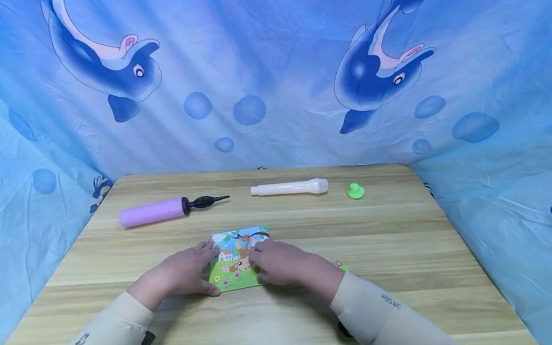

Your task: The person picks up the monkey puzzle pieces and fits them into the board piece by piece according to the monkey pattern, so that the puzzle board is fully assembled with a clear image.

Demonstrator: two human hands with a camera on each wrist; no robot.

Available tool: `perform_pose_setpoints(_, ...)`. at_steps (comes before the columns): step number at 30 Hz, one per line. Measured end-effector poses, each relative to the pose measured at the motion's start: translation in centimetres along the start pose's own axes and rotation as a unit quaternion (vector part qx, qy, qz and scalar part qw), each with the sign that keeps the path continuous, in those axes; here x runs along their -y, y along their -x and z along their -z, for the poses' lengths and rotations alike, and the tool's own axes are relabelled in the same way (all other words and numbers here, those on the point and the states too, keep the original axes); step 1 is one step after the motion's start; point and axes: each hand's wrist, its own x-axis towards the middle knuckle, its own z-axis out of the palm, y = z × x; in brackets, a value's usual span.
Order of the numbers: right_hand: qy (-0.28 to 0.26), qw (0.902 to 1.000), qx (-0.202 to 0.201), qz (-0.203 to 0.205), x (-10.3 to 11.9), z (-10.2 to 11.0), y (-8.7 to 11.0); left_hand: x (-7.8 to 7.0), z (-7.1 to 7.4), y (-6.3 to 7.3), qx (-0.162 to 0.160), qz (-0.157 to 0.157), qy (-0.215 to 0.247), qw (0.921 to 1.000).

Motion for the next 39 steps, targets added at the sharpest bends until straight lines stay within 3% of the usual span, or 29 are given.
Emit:
perform_pose_setpoints(7, -0.059, 0.9919, 0.018, -0.111, -3.2, 1.0, 4.4, 0.0, 0.1, 0.0, 0.001, 0.004, 0.001, 1.0000)
perform_pose_setpoints(10, -0.077, 0.9807, 0.043, -0.174, -4.5, 1.1, 6.5, 0.0, 0.0, -0.1, 0.001, 0.005, 0.001, 1.0000)
perform_pose_setpoints(14, -0.086, 0.9660, 0.084, -0.229, -5.6, 0.9, 8.9, 0.0, -0.1, -0.2, 0.001, 0.006, 0.002, 1.0000)
perform_pose_setpoints(17, -0.089, 0.9650, 0.096, -0.227, -6.1, 0.7, 10.1, 0.1, -0.2, -0.2, 0.000, 0.007, 0.003, 1.0000)
perform_pose_setpoints(22, -0.096, 0.9707, 0.078, -0.206, -6.5, 0.4, 10.5, 0.2, -0.4, -0.1, -0.001, 0.011, 0.008, 0.9999)
perform_pose_setpoints(28, -0.096, 0.9748, 0.059, -0.192, -6.5, 0.1, 9.4, 0.1, -0.4, -0.1, 0.002, 0.013, 0.011, 0.9999)
perform_pose_setpoints(39, -0.045, 0.9880, 0.038, -0.142, -5.1, 0.1, 7.2, -0.1, -0.2, -0.2, 0.003, 0.012, 0.006, 0.9999)
